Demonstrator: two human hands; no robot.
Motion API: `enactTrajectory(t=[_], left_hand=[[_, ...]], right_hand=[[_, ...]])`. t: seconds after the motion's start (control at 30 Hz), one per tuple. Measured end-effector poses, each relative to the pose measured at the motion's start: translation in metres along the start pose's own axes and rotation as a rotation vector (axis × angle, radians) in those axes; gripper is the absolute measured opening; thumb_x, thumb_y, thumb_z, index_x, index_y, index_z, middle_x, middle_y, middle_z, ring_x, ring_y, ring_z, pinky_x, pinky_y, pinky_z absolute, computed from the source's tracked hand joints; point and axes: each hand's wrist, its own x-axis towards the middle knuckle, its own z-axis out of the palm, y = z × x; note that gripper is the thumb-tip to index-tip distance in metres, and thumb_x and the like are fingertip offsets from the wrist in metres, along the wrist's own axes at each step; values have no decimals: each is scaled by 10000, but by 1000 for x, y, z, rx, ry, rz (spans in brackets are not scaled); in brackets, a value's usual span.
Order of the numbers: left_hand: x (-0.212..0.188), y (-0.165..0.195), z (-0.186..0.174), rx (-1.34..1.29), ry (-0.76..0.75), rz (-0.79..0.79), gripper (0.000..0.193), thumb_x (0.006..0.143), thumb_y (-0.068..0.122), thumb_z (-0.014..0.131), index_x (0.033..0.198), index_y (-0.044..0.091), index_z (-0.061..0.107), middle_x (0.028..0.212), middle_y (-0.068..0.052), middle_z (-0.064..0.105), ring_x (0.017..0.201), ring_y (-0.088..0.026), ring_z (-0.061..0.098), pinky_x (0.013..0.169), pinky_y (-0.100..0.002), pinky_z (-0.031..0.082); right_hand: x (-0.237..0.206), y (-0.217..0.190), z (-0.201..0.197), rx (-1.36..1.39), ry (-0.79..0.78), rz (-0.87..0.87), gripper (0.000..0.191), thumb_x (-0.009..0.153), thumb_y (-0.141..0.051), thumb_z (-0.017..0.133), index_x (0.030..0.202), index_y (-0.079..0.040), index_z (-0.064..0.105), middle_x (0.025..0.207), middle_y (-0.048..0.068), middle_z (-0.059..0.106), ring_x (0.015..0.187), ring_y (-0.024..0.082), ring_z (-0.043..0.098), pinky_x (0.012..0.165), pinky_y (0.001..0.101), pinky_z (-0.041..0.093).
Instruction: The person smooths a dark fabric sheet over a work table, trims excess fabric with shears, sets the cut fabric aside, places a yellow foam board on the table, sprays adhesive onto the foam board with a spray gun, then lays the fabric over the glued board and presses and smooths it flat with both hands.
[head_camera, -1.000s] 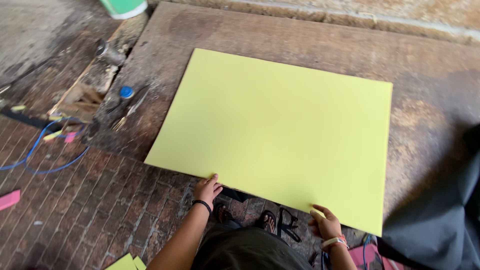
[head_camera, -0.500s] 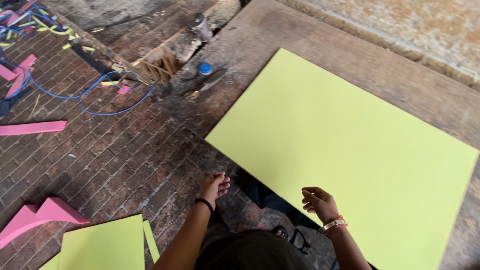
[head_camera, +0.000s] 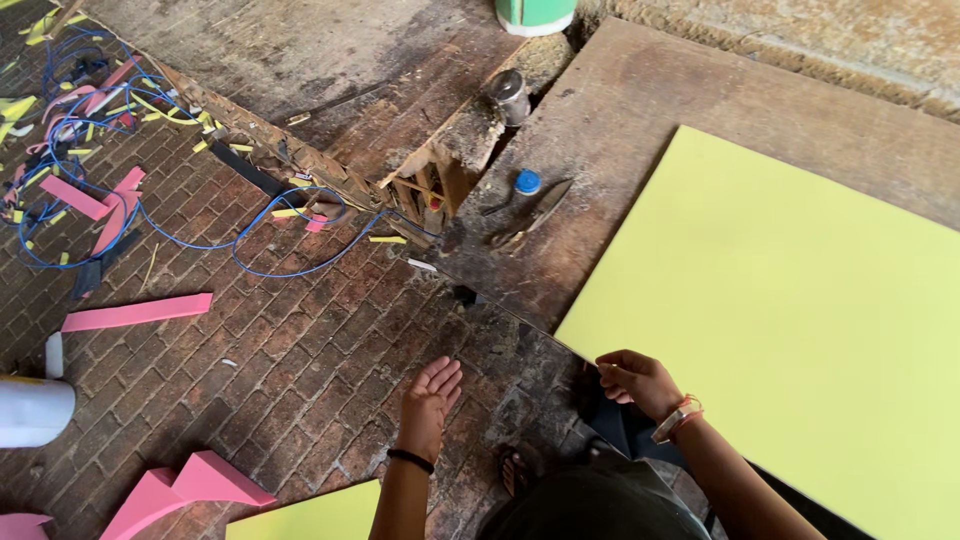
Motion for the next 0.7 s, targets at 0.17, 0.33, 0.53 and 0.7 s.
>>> enactTrajectory(t=[0.17, 0.33, 0.53, 0.7], left_hand=[[26, 45, 3, -36, 7, 48, 653, 801, -217, 325, 1370, 1, 561, 1411, -160, 634, 1317, -270, 616, 1100, -394, 511], [54, 79, -2, -47, 59, -69, 415, 947, -31, 471, 1342, 21, 585, 1319, -178, 693, 1222, -301, 671, 1038, -434, 550], [142, 161, -13, -49, -77, -34, 410, 930, 57, 547, 1337, 58, 595, 1240, -137, 731, 1127, -257, 712, 995, -415, 555], [229, 218, 2, 209, -88, -65, 372, 944, 120, 582, 1309, 63, 623, 1225, -117, 757, 1065, -215, 732, 918, -370, 567]], right_hand=[[52, -42, 43, 42, -50, -38, 331, 933, -196, 686, 1209, -17, 721, 906, 56, 732, 761, 144, 684, 695, 309, 575], [130, -86, 74, 180, 35, -54, 305, 956, -160, 675, 1225, -19, 697, 932, 73, 729, 776, 166, 689, 679, 317, 547], [307, -176, 87, 201, 254, -366, 427, 884, -86, 775, 1289, -13, 659, 1107, 109, 746, 929, 154, 711, 795, 275, 576], [453, -281, 75, -262, 573, -512, 845, 724, -229, 968, 1395, 1, 510, 1324, 142, 628, 1160, 257, 627, 954, 387, 519]])
